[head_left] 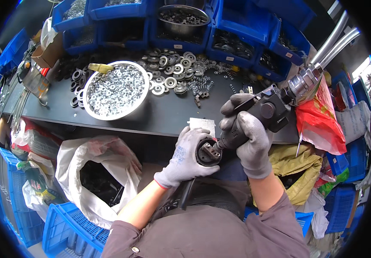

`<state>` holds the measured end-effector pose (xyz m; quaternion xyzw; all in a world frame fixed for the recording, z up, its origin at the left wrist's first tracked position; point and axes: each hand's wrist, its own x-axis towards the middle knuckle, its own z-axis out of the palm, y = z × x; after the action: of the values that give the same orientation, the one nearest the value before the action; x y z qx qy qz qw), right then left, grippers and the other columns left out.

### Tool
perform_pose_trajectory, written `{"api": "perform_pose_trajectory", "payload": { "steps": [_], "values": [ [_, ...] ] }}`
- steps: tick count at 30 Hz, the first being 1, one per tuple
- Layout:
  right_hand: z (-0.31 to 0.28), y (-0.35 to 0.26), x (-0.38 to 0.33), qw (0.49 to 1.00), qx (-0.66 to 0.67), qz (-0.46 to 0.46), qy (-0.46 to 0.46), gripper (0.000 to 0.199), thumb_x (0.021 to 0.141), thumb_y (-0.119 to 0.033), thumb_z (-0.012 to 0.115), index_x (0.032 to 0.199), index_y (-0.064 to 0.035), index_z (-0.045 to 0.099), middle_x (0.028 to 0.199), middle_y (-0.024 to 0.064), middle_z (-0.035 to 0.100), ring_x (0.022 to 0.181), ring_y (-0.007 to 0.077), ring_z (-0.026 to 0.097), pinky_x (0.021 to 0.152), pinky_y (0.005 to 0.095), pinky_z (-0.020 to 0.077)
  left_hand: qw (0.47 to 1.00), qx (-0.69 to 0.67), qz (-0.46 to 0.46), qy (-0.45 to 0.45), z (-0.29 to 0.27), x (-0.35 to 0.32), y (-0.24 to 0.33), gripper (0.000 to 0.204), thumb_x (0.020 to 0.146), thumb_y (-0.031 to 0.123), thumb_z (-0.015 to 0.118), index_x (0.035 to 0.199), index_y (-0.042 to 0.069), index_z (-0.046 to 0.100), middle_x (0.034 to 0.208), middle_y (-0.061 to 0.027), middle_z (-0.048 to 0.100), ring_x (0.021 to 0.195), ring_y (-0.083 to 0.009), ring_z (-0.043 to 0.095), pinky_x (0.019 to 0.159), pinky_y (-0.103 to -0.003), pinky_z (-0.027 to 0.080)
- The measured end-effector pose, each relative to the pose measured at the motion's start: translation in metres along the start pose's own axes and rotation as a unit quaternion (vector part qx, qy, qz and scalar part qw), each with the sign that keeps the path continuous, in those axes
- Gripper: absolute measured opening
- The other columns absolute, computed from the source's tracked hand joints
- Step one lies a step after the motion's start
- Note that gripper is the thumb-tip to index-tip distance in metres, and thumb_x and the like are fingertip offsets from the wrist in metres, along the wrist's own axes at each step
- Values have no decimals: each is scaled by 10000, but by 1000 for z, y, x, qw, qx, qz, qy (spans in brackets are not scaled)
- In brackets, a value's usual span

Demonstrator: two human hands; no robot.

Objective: The person assembles metal washers, metal plates, springs, screws, and black plastic housing components using a jig, pneumatic screwdriver, and wrench at a workstation.

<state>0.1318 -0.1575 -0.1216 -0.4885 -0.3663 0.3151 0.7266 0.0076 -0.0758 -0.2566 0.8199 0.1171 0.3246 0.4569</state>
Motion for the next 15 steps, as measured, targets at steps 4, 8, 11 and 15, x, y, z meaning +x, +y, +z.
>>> {"api": "perform_pose_trajectory", "payload": {
  "steps": [4,8,11,15],
  "values": [
    [2,-2,0,1000,20,16,-16,331,907,-18,568,1235,18,557,1038,120,667,858,147,671,786,297,550,1000,18,-5,4,-2,1,3,729,574,391,884,1167,68,612,1230,-164,597,1239,-337,536,1167,-523,243],
    [-1,0,-1,999,2,12,-36,353,891,-5,565,1243,25,552,1064,121,658,895,156,668,830,313,552,1000,4,-13,-5,-4,3,5,760,566,382,887,1199,69,606,1239,-160,596,1242,-333,533,1162,-525,248],
    [-1,-1,-2,999,0,-2,-50,384,882,16,564,1265,26,531,1095,128,647,945,164,657,855,314,551,1000,-3,-8,4,-2,4,4,773,561,373,886,1215,70,607,1239,-158,598,1244,-332,532,1157,-520,258],
    [10,-5,-5,998,-64,28,8,513,839,-198,564,1283,53,512,1057,187,639,786,160,650,714,296,546,1000,-2,-2,10,-2,2,6,766,559,362,882,1211,67,610,1235,-153,601,1250,-334,529,1159,-516,264]
  ]
}}
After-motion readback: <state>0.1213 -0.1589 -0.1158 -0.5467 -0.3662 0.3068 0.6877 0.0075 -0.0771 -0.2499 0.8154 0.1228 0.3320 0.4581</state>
